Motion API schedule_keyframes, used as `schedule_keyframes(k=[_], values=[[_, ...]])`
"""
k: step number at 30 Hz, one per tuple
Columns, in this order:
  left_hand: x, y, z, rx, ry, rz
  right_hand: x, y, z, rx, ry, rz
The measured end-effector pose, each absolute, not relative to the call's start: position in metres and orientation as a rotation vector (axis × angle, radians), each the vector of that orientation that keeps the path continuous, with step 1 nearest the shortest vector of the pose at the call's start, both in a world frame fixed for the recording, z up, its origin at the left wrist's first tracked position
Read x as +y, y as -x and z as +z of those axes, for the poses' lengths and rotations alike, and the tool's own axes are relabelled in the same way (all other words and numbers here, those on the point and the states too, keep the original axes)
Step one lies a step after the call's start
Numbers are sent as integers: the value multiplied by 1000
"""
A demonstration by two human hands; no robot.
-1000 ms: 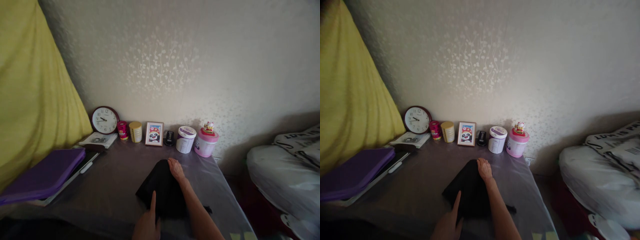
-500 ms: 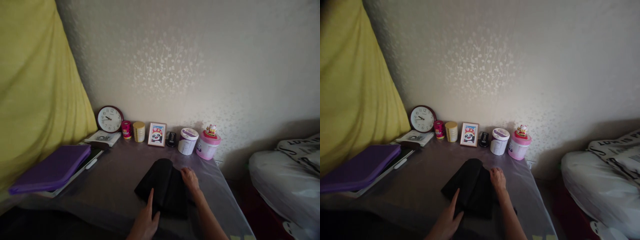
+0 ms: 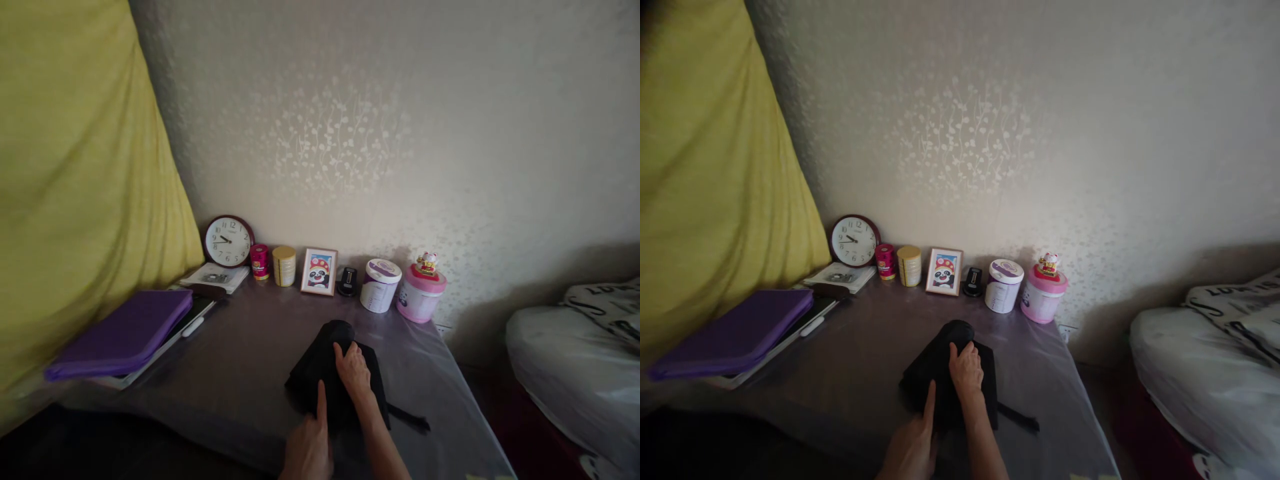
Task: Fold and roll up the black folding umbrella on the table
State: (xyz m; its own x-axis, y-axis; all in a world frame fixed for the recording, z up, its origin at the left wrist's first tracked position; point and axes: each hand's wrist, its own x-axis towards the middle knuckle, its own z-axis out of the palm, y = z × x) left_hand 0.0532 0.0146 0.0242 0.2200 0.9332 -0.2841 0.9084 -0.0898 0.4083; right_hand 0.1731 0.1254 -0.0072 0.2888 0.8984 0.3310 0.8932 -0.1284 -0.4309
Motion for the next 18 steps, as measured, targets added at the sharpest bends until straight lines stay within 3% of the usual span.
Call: schedule_keyframes(k=[10,14,18], values=[[19,-43,16,1636,-1961,203,122,-161,-5,-1498,2027,38],[25,-27,20,1563,-1811,372,116,-201,0,-1473,1728,100],[20,-13,53,1395,-1581,530,108,-255,6,-1192,1666,192]])
